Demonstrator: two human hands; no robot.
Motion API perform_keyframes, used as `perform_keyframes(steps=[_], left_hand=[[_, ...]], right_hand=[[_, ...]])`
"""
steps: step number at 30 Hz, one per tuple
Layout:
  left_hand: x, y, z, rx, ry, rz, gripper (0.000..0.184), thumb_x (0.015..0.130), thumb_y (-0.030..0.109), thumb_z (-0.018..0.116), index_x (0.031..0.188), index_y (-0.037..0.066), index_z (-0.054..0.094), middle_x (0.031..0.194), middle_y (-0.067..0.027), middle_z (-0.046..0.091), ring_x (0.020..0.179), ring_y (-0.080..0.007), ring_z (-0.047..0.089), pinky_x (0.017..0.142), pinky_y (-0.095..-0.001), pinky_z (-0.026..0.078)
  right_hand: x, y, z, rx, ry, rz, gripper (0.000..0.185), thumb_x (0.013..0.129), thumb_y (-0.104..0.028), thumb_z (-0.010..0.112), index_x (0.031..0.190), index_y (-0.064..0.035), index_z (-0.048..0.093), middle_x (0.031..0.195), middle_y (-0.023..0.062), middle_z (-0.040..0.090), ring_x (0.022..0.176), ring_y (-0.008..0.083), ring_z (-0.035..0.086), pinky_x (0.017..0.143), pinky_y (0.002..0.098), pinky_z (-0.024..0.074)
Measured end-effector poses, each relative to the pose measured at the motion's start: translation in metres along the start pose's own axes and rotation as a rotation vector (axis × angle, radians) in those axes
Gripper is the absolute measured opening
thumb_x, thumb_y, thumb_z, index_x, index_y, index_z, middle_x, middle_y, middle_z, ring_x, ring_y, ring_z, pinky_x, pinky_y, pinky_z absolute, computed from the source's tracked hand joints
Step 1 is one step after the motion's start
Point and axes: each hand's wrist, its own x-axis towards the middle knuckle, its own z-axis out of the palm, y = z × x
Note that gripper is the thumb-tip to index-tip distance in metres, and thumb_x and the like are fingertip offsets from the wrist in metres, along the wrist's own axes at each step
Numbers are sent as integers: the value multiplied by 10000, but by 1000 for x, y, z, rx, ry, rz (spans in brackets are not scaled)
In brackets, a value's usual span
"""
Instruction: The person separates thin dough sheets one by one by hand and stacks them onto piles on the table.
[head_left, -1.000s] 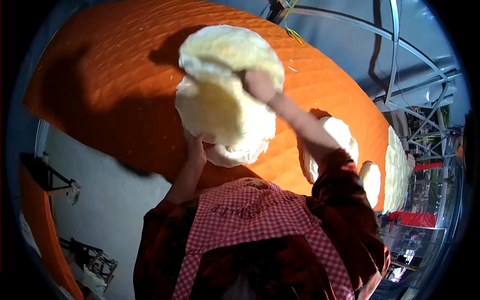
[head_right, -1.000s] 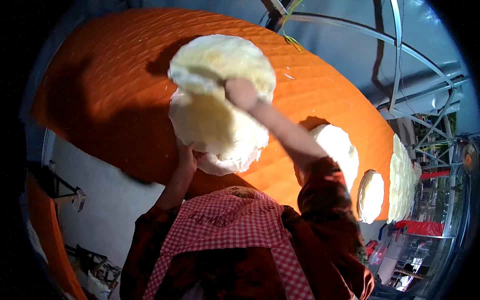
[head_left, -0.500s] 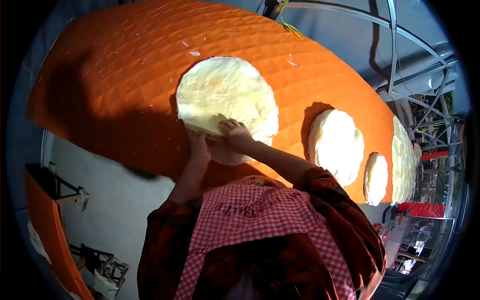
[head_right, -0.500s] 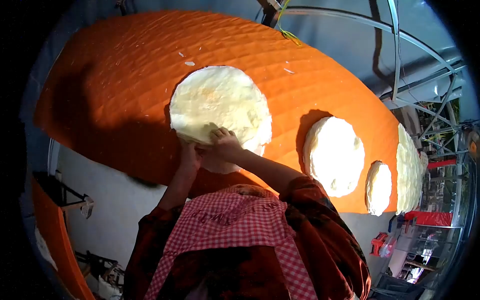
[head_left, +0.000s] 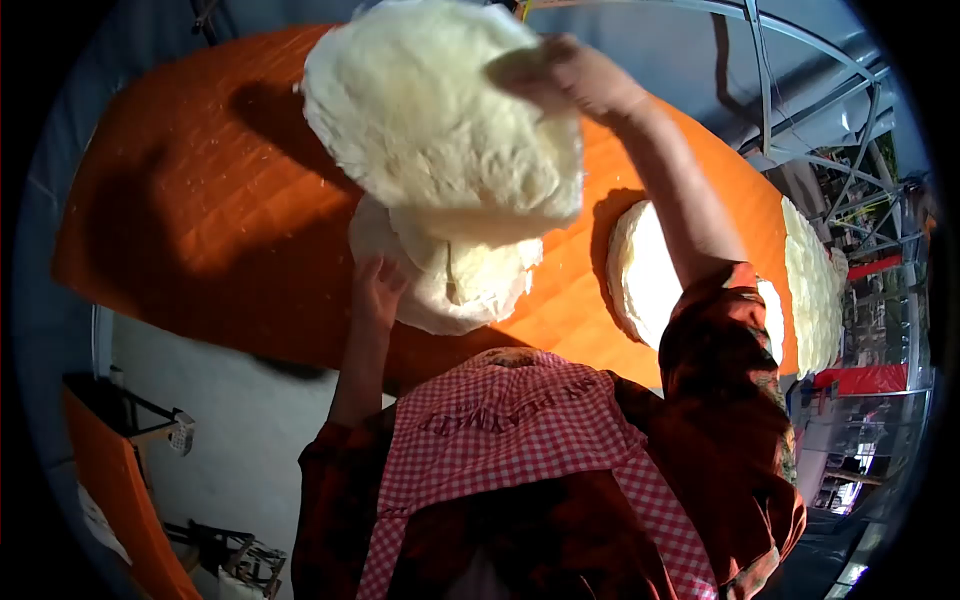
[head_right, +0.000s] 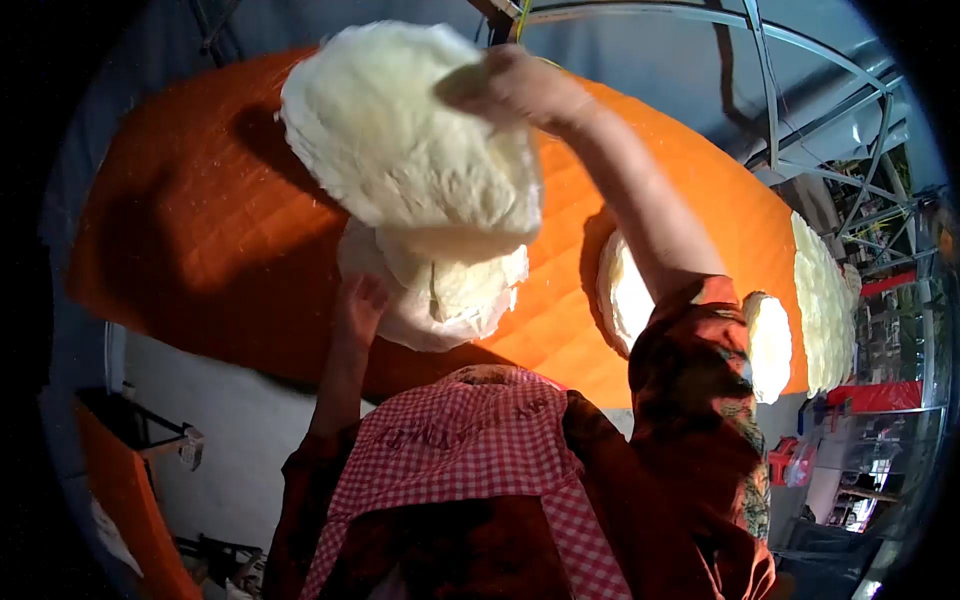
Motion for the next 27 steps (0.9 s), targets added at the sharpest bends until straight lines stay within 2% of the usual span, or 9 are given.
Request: perform_keyframes(steps=[1, 4, 11, 14, 17, 19, 21, 25, 27], left_hand=[[-3, 4, 9, -40, -52, 10, 394, 809, 216, 659, 1163, 171, 492, 1076, -22, 558, 1079, -230, 512, 892, -462, 408], [-30, 22, 70, -174, -260, 95, 515, 800, 182, 649, 1275, 148, 454, 1164, -61, 544, 1101, -256, 499, 931, -438, 398], [10, -24, -5, 380, 304, -32, 448, 799, 140, 609, 1218, 21, 507, 1191, -97, 537, 1066, -267, 511, 923, -419, 407], [0, -22, 13, 397, 91, 93, 517, 775, 70, 627, 1264, 27, 463, 1186, -117, 537, 1097, -263, 512, 905, -382, 426], [6, -25, 28, 540, 179, 73, 600, 760, 33, 640, 1310, 28, 400, 1225, -123, 509, 1130, -276, 490, 927, -397, 417], [2, -27, 32, 589, 240, 63, 678, 742, 14, 654, 1342, 26, 340, 1254, -132, 481, 1143, -283, 478, 940, -411, 410], [10, -25, 28, 663, 260, 56, 728, 732, 14, 667, 1359, 23, 296, 1270, -144, 461, 1148, -295, 467, 949, -420, 401], [32, -25, -8, 751, 248, 13, 627, 736, 24, 649, 1302, -2, 382, 1204, -168, 504, 1111, -302, 496, 921, -410, 425], [41, -14, -13, 587, 134, -104, 659, 707, -32, 629, 1313, -22, 371, 1211, -162, 500, 1118, -297, 496, 907, -431, 441]], right_hand=[[-12, -10, -11, 674, 218, 533, 336, 796, -126, 648, 1124, -57, 621, 1049, 84, 660, 904, 170, 636, 766, 279, 509], [-65, 75, 29, 685, 192, 553, 396, 835, -223, 652, 1156, 1, 589, 1170, 109, 600, 1030, 176, 582, 858, 309, 486], [-204, 131, 282, 1591, 366, 1318, 447, 842, -356, 634, 1121, -8, 603, 1071, 119, 628, 880, 228, 619, 801, 357, 510], [-209, 130, 335, 1359, 732, 1310, 478, 808, -379, 666, 1059, 25, 607, 924, 107, 651, 770, 223, 615, 690, 375, 494], [-187, 92, 327, 372, 558, 1340, 559, 817, -428, 619, 1100, 48, 548, 1019, 268, 614, 970, 398, 587, 816, 428, 469], [-185, 84, 323, 334, 492, 1340, 596, 822, -439, 603, 1163, 38, 496, 1051, 276, 594, 1005, 418, 559, 840, 439, 457], [-188, 87, 322, 413, 543, 1338, 556, 817, -390, 631, 1148, 41, 516, 1062, 239, 614, 982, 367, 593, 828, 412, 477], [-206, 86, 295, 1798, 701, 1060, 351, 823, -129, 664, 1091, 74, 565, 1050, 127, 636, 870, 236, 638, 766, 373, 528], [-207, 100, 311, 1664, 717, 1088, 380, 788, -149, 703, 1078, 63, 580, 1007, 119, 645, 825, 228, 635, 750, 358, 529]])
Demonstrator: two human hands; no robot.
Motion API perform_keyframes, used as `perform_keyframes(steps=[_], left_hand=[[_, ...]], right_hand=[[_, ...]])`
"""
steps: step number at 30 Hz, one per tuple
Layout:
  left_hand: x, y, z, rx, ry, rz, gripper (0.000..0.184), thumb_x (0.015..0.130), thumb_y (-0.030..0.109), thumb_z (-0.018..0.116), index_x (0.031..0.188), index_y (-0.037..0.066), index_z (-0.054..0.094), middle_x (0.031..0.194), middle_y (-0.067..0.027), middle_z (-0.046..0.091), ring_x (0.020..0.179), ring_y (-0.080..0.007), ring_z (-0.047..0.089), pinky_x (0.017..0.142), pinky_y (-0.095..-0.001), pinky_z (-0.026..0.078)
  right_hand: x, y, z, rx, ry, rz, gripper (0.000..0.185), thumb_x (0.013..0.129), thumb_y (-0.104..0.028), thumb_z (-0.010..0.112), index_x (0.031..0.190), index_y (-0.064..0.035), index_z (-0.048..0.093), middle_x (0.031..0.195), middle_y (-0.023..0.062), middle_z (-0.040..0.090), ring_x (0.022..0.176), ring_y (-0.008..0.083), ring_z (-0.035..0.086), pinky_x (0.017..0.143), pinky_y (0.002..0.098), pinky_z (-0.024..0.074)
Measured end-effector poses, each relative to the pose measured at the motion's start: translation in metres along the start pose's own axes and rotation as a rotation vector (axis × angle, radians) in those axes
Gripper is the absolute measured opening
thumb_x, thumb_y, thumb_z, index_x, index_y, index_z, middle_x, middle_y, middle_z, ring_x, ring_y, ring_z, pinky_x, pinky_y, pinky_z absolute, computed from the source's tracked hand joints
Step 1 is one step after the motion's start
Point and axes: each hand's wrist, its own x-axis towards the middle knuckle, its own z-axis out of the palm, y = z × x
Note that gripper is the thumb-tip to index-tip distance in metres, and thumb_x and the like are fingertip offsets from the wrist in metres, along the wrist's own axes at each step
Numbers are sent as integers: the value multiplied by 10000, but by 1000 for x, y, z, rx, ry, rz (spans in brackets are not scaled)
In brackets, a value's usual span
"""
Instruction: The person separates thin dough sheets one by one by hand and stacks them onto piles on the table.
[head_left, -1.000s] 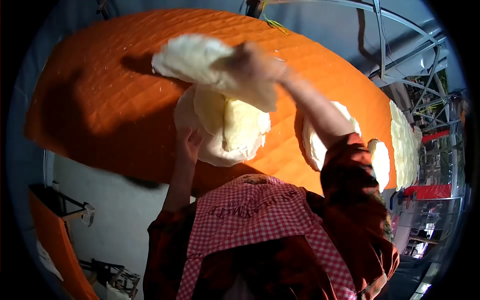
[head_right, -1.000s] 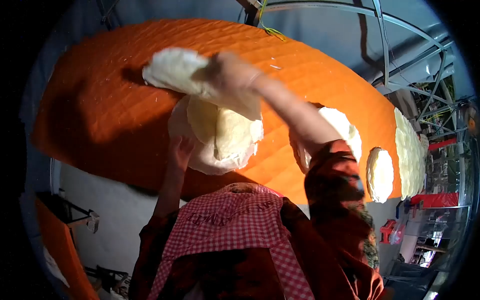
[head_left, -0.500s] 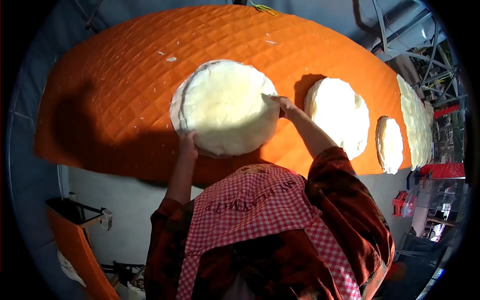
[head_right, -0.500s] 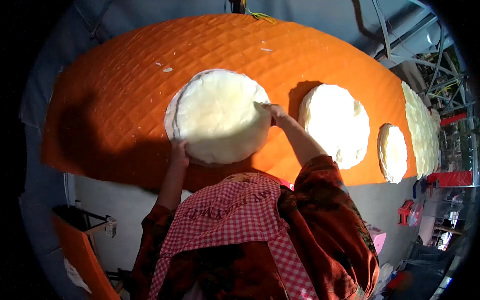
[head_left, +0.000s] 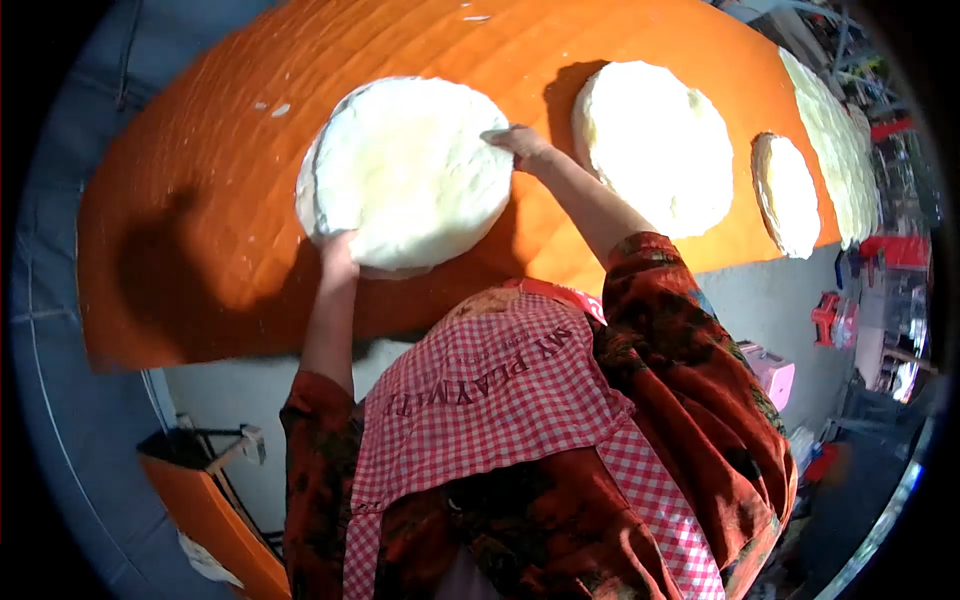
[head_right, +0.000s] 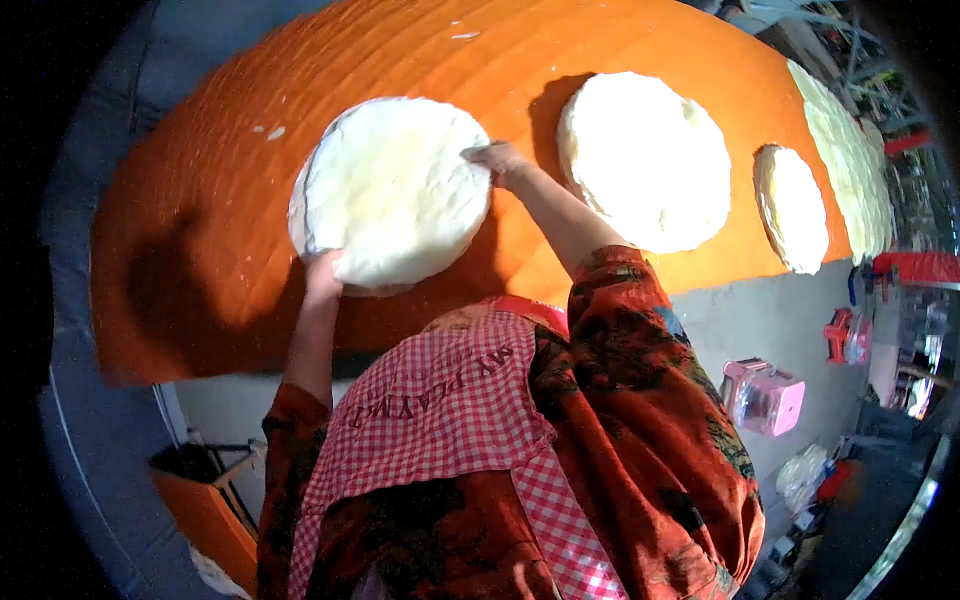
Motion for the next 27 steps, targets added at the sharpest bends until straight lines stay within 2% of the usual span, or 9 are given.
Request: perform_keyframes(steps=[2, 4, 6, 10, 13, 16, 22, 24, 27], left_hand=[[-15, 19, 12, 161, -108, 285, 488, 705, -28, 619, 1172, -94, 491, 1096, -150, 567, 979, -260, 579, 783, -373, 508], [-40, 50, 45, -62, -30, 234, 448, 712, -69, 597, 1154, -61, 518, 1083, -163, 583, 957, -271, 594, 794, -378, 521], [-65, 83, 97, -47, -69, 243, 480, 722, -77, 581, 1194, -32, 507, 1128, -180, 579, 1008, -314, 591, 808, -441, 528], [-138, 117, 216, -26, -257, 336, 481, 769, -55, 512, 1247, -20, 468, 1273, -152, 495, 1163, -277, 492, 956, -398, 433], [-167, 120, 304, 24, -348, 367, 502, 766, -67, 508, 1261, -20, 444, 1258, -139, 504, 1153, -255, 490, 972, -388, 400], [-183, 105, 376, -7, -620, 302, 509, 758, -73, 526, 1257, -22, 438, 1237, -121, 518, 1121, -237, 505, 956, -368, 405], [-100, -17, 443, 104, -751, 79, 467, 784, -40, 555, 1229, 6, 421, 1171, -111, 545, 1076, -227, 536, 917, -363, 445], [-102, -51, 446, 536, -480, -50, 366, 807, -10, 559, 1156, 19, 450, 1120, -98, 553, 998, -203, 547, 846, -321, 439], [-77, -87, 437, 557, -416, 252, 350, 836, 69, 584, 1153, 13, 445, 1108, -91, 547, 992, -197, 530, 852, -302, 412]], right_hand=[[-10, -26, 19, -274, 117, -94, 366, 787, -85, 677, 1132, -14, 581, 991, 78, 645, 851, 169, 630, 746, 310, 530], [-31, -63, 28, -625, 91, -458, 302, 779, -72, 669, 1071, -17, 613, 921, 39, 648, 792, 109, 607, 698, 271, 514], [-69, -108, 30, -483, 95, -726, 249, 773, -44, 655, 1019, -15, 632, 873, 4, 644, 762, 77, 580, 676, 251, 492], [-146, -182, -32, -274, 211, -917, 253, 772, -18, 663, 1022, -50, 643, 876, -23, 646, 813, 59, 571, 718, 242, 474], [-238, -230, -92, -199, 299, -858, 281, 780, -52, 677, 1055, -41, 618, 860, 13, 639, 732, 85, 581, 652, 257, 491], [-297, -242, -151, -148, 408, -862, 315, 814, -71, 629, 1113, 4, 563, 941, 48, 633, 817, 125, 604, 736, 274, 496], [-270, -153, -299, -43, 550, -633, 359, 816, -32, 605, 1164, 28, 539, 1034, 76, 618, 909, 153, 599, 835, 295, 480], [-244, -95, -353, -354, 724, -325, 386, 797, -56, 628, 1161, 30, 529, 1026, 111, 619, 905, 193, 604, 821, 321, 487], [-231, -68, -369, -226, 800, -293, 416, 817, -84, 626, 1186, 30, 471, 1004, 144, 617, 881, 223, 620, 738, 345, 520]])
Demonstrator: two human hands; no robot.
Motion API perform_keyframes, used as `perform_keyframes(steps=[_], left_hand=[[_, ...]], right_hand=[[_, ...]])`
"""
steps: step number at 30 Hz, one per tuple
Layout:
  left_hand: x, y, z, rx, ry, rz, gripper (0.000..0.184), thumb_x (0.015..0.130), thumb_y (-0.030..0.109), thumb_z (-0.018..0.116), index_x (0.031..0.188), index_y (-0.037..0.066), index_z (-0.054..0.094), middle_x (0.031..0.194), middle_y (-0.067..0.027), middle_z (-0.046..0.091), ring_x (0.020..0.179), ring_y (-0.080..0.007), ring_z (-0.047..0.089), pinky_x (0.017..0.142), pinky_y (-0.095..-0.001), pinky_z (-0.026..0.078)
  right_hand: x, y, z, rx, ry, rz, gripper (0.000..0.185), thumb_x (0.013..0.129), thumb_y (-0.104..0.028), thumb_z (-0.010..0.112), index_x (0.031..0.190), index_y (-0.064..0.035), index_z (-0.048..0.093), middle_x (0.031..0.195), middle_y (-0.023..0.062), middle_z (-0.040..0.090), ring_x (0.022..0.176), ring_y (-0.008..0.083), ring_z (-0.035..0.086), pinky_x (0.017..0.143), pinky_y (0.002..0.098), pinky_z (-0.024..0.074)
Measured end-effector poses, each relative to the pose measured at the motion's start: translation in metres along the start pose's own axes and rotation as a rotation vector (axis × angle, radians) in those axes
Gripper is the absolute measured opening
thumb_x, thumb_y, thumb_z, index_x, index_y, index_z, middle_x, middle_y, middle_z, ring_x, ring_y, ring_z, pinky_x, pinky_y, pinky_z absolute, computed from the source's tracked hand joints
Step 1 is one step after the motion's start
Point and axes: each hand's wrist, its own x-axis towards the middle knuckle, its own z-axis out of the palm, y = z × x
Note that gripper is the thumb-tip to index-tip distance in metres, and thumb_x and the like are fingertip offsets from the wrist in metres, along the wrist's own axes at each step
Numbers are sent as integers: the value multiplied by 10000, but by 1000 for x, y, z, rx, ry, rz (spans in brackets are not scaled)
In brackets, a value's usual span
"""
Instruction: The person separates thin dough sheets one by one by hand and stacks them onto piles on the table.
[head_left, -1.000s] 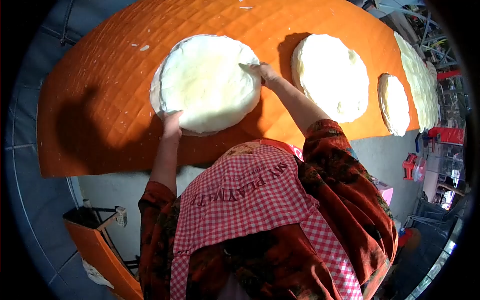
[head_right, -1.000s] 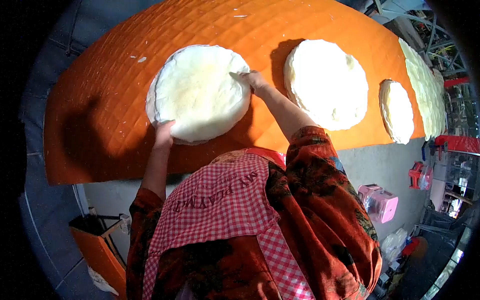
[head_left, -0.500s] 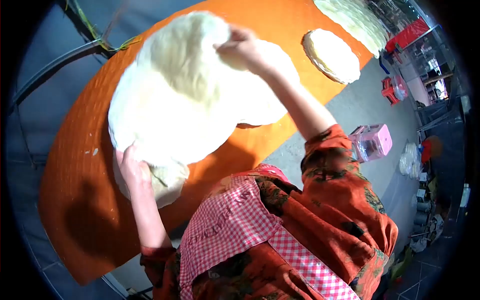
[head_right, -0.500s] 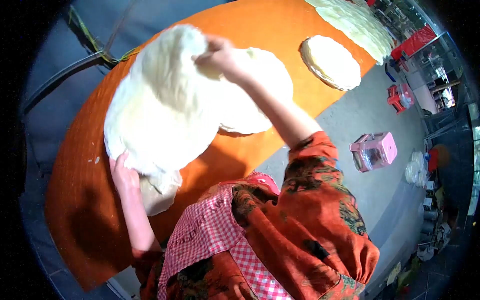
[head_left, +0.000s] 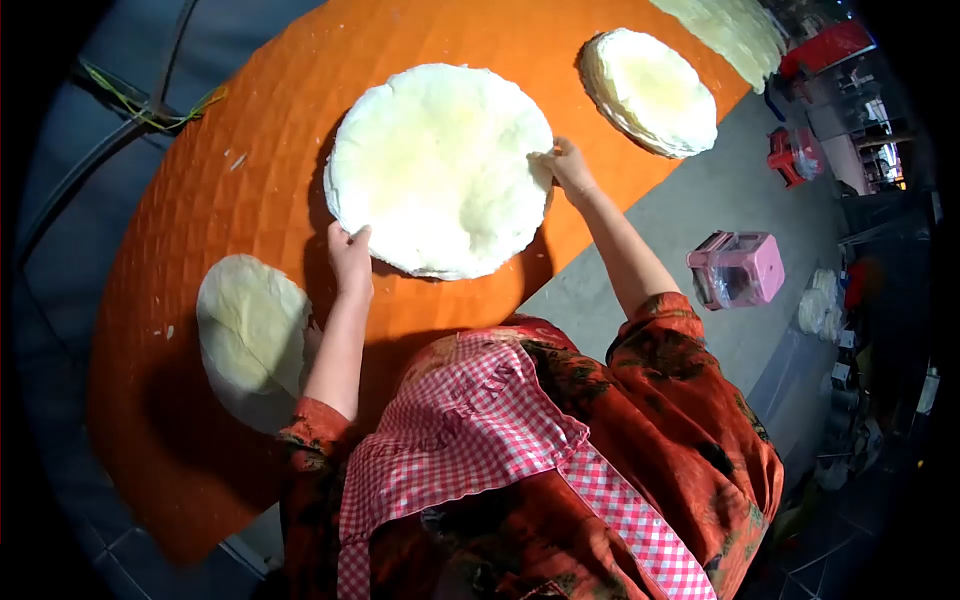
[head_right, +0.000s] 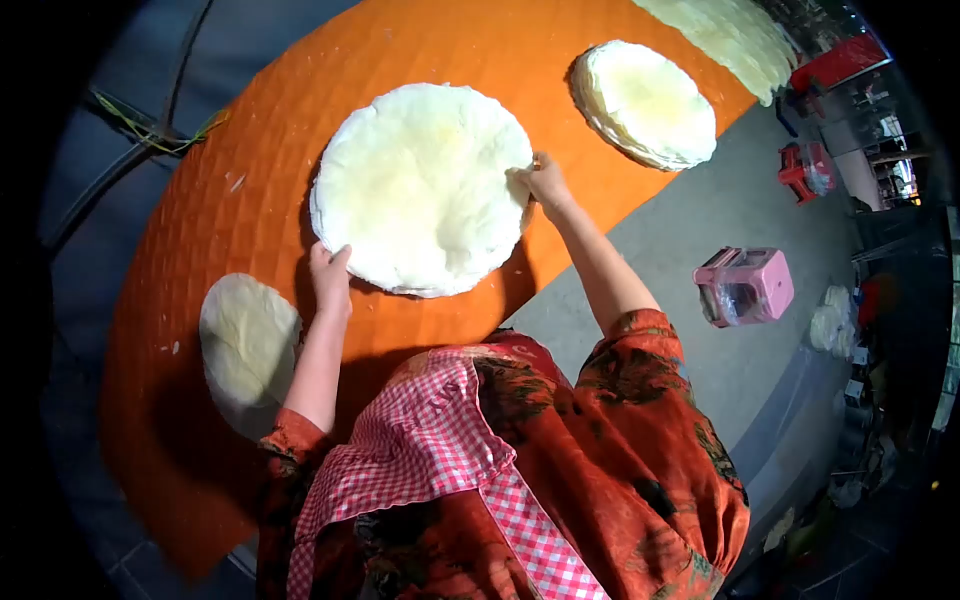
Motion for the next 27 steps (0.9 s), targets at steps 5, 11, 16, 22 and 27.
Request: perform_keyframes(steps=[5, 11, 16, 22, 27], left_hand=[[-4, 18, 6, 221, 292, 39, 633, 887, 241, 573, 1394, 51, 245, 1322, -179, 413, 1204, -277, 423, 1006, -373, 332], [3, 6, 24, 540, 17, -128, 739, 930, 258, 496, 1461, 104, 6, 1497, -190, 122, 1351, -325, 239, 1100, -431, 237], [4, -1, 15, 559, 59, -97, 764, 899, 257, 543, 1456, 80, 50, 1490, -199, 132, 1360, -338, 209, 1109, -444, 217], [-29, 22, 19, 897, -250, 932, 679, 780, 229, 658, 1345, 5, 356, 1392, -198, 349, 1322, -344, 297, 1083, -449, 242], [-43, 12, 16, 1130, -618, 915, 658, 756, 246, 688, 1307, 20, 407, 1362, -157, 407, 1312, -305, 326, 1089, -471, 215]], right_hand=[[-15, -42, -18, 142, -101, 192, 487, 835, -104, 621, 1241, 36, 391, 1004, 171, 613, 830, 247, 637, 646, 352, 542], [-20, -50, -11, -22, -43, 22, 580, 817, -156, 658, 1301, -9, 374, 1043, 177, 592, 884, 251, 631, 739, 385, 531], [-46, -54, -7, -844, 305, -670, 618, 716, -187, 724, 1249, -35, 451, 1214, 176, 512, 1127, 358, 487, 928, 403, 433], [-123, -34, 40, -1076, -379, -1017, 727, 642, -355, 756, 1269, -134, 462, 1326, 59, 448, 1266, 248, 376, 992, 508, 303], [-117, -27, 43, -1172, -464, -956, 782, 633, -415, 747, 1302, -145, 445, 1357, 63, 424, 1279, 266, 365, 1001, 494, 317]])
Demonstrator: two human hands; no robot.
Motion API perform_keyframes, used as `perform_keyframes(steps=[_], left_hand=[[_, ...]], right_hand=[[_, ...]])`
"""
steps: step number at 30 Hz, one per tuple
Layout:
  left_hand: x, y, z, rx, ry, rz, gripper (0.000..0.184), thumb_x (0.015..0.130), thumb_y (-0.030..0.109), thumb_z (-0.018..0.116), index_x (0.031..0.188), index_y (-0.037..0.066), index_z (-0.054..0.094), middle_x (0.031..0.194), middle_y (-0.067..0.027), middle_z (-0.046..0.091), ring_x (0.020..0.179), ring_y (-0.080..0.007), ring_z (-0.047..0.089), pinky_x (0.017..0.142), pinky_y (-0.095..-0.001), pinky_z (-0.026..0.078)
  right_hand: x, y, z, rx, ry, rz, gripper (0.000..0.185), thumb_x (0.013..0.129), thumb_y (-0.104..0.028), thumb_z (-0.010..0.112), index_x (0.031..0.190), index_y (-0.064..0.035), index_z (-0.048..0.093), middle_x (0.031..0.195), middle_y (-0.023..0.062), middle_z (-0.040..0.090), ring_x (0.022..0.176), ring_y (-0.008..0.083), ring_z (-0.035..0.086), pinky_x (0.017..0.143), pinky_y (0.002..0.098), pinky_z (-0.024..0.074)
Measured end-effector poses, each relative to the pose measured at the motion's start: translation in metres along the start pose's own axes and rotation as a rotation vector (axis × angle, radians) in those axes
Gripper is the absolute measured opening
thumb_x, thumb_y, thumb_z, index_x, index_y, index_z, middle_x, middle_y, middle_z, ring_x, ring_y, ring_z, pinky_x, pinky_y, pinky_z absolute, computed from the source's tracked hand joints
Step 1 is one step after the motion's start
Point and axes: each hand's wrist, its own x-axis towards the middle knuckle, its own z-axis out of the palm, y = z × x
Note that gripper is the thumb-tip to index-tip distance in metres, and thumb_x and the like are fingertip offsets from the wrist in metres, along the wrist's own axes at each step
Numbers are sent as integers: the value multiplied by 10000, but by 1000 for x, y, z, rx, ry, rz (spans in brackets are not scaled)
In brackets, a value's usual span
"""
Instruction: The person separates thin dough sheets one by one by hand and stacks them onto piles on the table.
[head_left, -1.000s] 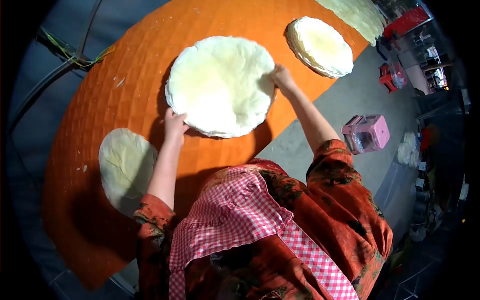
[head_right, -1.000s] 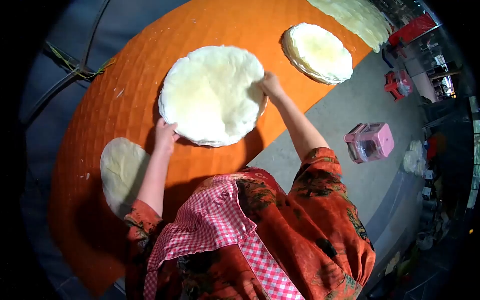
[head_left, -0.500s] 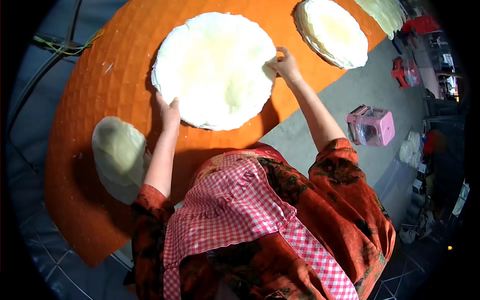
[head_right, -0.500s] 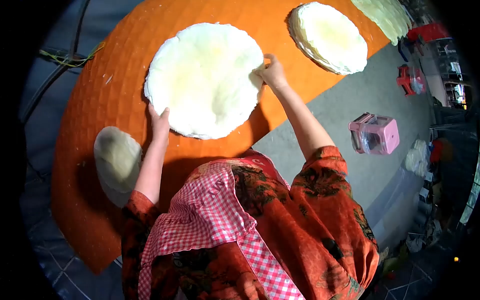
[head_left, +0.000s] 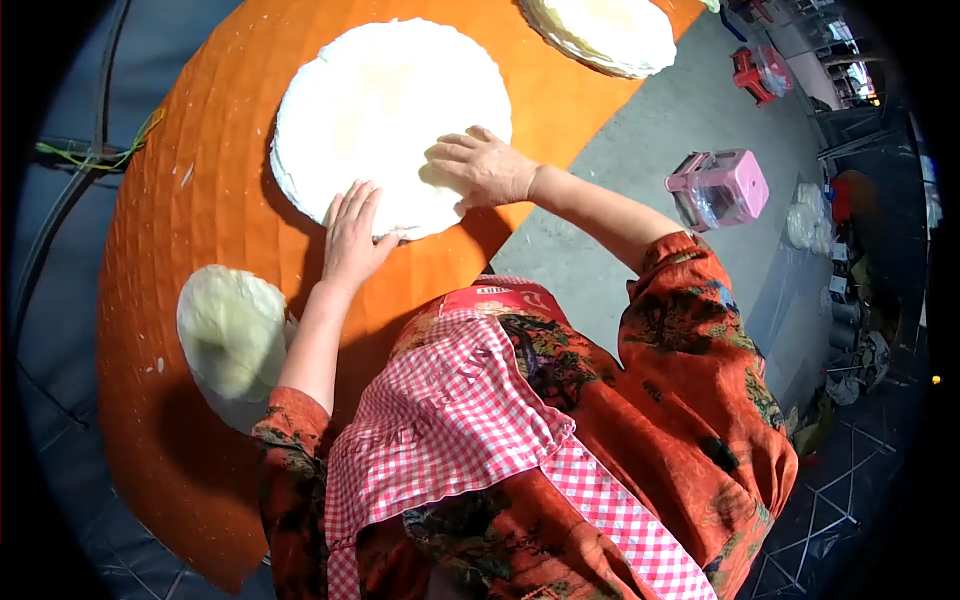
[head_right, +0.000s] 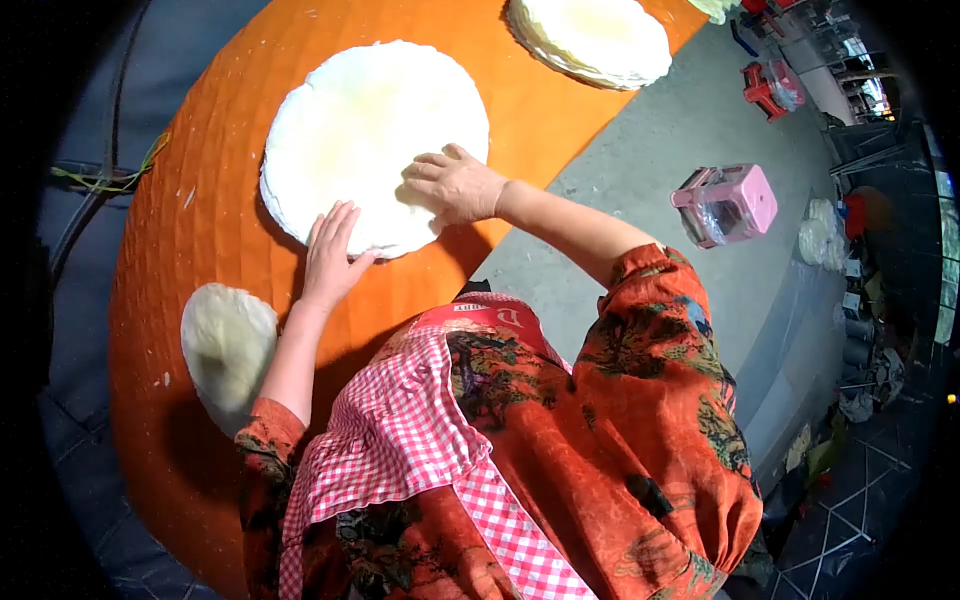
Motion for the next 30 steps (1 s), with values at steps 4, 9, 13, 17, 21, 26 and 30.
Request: perform_keyframes(steps=[4, 9, 13, 17, 21, 26, 30], left_hand=[[2, 13, -7, 104, -82, 54, 671, 746, 239, 700, 1310, 26, 406, 1363, -158, 403, 1317, -303, 315, 1087, -485, 209], [14, 13, -1, 243, -166, 113, 624, 782, 229, 634, 1324, 33, 395, 1369, -170, 396, 1316, -314, 319, 1069, -512, 224], [19, 20, -6, 290, -217, 113, 575, 796, 165, 562, 1327, 30, 387, 1365, -173, 402, 1307, -323, 334, 1046, -520, 264], [18, 1, 12, 274, -134, 169, 574, 788, 205, 565, 1309, 34, 395, 1308, -162, 448, 1245, -336, 393, 992, -548, 319], [22, 4, 15, 258, -117, 153, 585, 780, 196, 559, 1309, 16, 386, 1285, -173, 470, 1215, -344, 421, 972, -548, 329], [24, 26, 9, 267, -83, 85, 631, 746, 174, 587, 1310, -9, 371, 1261, -207, 482, 1215, -343, 428, 968, -550, 329], [27, 29, 11, 260, -4, 87, 489, 792, 200, 577, 1213, -9, 444, 1172, -185, 539, 1124, -324, 496, 919, -511, 375]], right_hand=[[0, -4, 2, -25, 41, -2, 769, 631, -392, 751, 1296, -161, 442, 1320, 54, 460, 1252, 257, 403, 961, 476, 344], [2, -6, 9, -72, 73, -93, 666, 682, -353, 725, 1267, -182, 457, 1296, 45, 483, 1241, 227, 419, 902, 457, 382], [7, 4, 11, 14, 121, -143, 549, 733, -279, 679, 1235, -157, 493, 1202, 73, 558, 1133, 257, 522, 865, 438, 434], [9, 24, 14, 299, 139, 64, 403, 766, -208, 610, 1146, -89, 550, 966, 162, 626, 873, 347, 601, 766, 416, 484], [9, 23, 8, 310, 91, 158, 362, 782, -209, 602, 1120, -84, 564, 949, 162, 630, 869, 347, 602, 762, 424, 479], [8, 25, 8, 362, 133, 155, 354, 798, -212, 597, 1125, -82, 558, 934, 169, 632, 867, 348, 603, 757, 427, 473], [10, 26, 3, 433, 125, 224, 338, 790, -213, 609, 1098, -76, 578, 958, 169, 632, 873, 348, 600, 754, 423, 472]])
